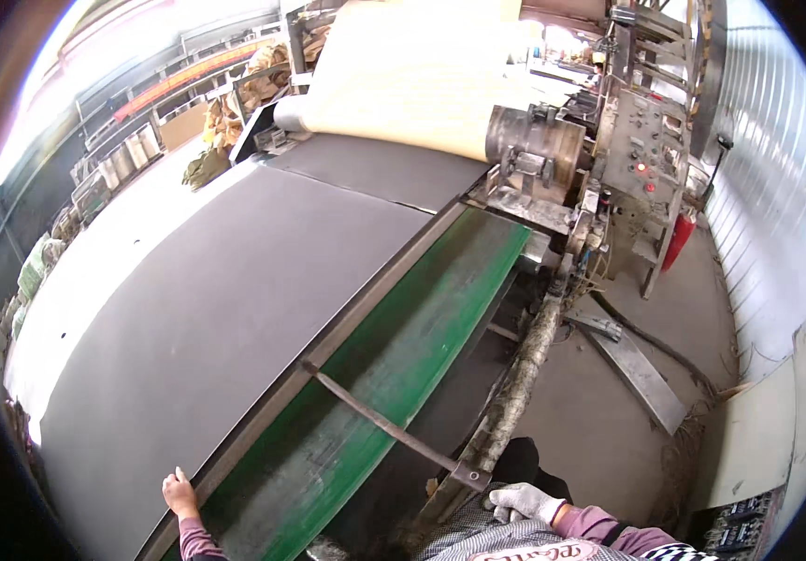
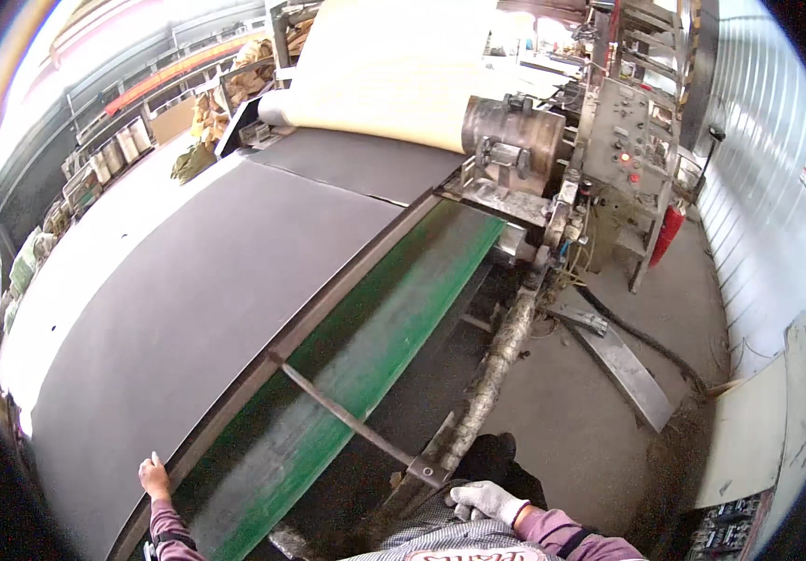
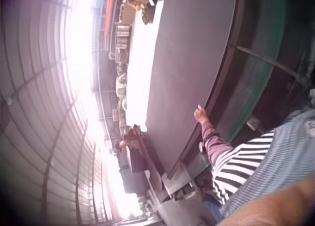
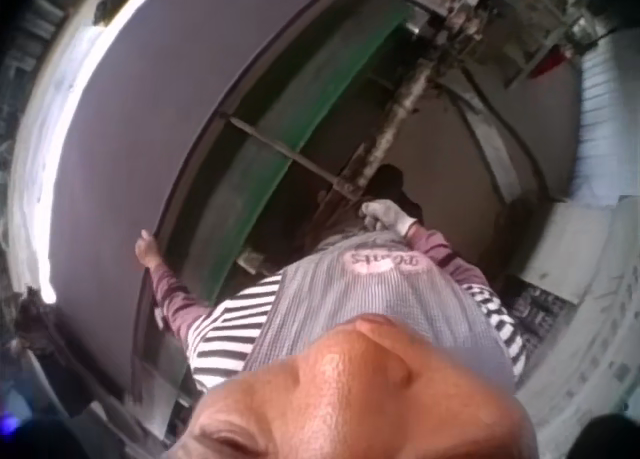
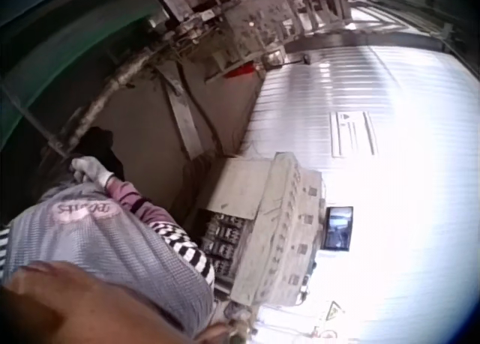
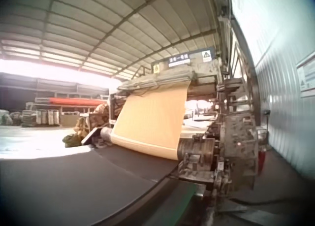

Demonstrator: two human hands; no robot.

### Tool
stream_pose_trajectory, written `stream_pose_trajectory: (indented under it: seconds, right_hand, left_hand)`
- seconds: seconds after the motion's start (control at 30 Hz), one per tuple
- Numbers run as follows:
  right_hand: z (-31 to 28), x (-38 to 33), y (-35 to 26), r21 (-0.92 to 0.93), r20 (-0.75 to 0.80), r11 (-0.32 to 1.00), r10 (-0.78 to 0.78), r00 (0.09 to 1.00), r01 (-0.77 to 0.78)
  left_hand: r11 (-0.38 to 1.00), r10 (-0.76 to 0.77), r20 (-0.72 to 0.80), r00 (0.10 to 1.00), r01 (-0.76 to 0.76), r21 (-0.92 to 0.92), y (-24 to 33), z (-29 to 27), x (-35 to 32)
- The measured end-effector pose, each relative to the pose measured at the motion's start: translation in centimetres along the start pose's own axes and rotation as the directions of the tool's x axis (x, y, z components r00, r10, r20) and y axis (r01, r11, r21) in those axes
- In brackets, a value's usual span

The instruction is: Assisting in the alignment and movement of large black industrial sheets on a conveyor belt machine.

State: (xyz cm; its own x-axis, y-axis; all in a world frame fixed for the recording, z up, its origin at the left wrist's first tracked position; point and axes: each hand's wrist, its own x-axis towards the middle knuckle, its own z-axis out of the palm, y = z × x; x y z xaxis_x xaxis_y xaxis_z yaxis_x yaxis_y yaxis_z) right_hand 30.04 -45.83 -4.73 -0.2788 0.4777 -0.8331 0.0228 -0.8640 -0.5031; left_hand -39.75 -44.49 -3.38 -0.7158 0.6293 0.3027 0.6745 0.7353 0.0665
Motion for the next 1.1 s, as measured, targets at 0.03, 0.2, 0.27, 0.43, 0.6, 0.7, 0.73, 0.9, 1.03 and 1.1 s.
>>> stream_pose_trajectory:
  seconds: [0.03, 0.2, 0.27, 0.43, 0.6, 0.7, 0.73, 0.9, 1.03, 1.1]
  right_hand:
    - [-0.1, 0.0, -0.1, 0.003, 0.017, 1.0, 0.0, 1.0, 0.0]
    - [0.0, -0.1, -0.2, -0.027, -0.002, 1.0, -0.002, 1.0, 0.002]
    - [-0.1, -0.1, -0.2, -0.021, -0.01, 1.0, 0.001, 1.0, -0.002]
    - [-0.3, 0.3, 0.1, -0.018, 0.01, 1.0, 0.015, 1.0, -0.014]
    - [-0.3, 0.7, 0.1, -0.044, -0.027, 0.997, 0.064, 0.998, -0.065]
    - [-0.1, 0.5, -0.1, -0.099, -0.038, 0.994, 0.03, 0.999, -0.034]
    - [0.0, 0.4, -0.2, -0.103, -0.034, 0.994, 0.025, 0.999, -0.029]
    - [0.1, 0.0, -0.4, -0.253, -0.024, 0.967, -0.032, 0.999, 0.024]
    - [0.1, -0.3, 0.0, -0.139, -0.004, 0.99, -0.018, 1.0, 0.017]
    - [0.1, -0.3, 0.1, -0.055, -0.001, 0.998, -0.008, 1.0, 0.008]
  left_hand:
    - [0.997, 0.047, -0.02, 0.999, -0.048, -0.068, 0.9, 0.0, -0.6]
    - [0.956, 0.208, -0.148, 0.967, -0.233, -0.178, 11.4, -0.3, -3.2]
    - [0.961, 0.226, -0.08, 0.971, -0.236, -0.145, 15.7, -1.0, -3.7]
    - [0.955, 0.284, -0.024, 0.959, -0.285, -0.084, 25.3, -2.0, -4.0]
    - [0.943, 0.316, 0.031, 0.948, -0.311, -0.118, 34.4, -2.9, -4.4]
    - [0.91, 0.401, 0.1, 0.911, -0.383, -0.162, 39.1, -3.7, -3.9]
    - [0.898, 0.425, 0.14, 0.894, -0.397, -0.192, 40.4, -3.7, -3.4]
    - [0.547, 0.637, 0.168, 0.752, -0.287, -0.786, 39.1, -1.5, -0.4]
    - [0.698, 0.715, 0.119, 0.689, -0.691, -0.19, 25.5, 0.3, 0.6]
    - [0.855, 0.445, 0.339, 0.829, -0.506, 0.115, 17.5, 0.6, 0.5]
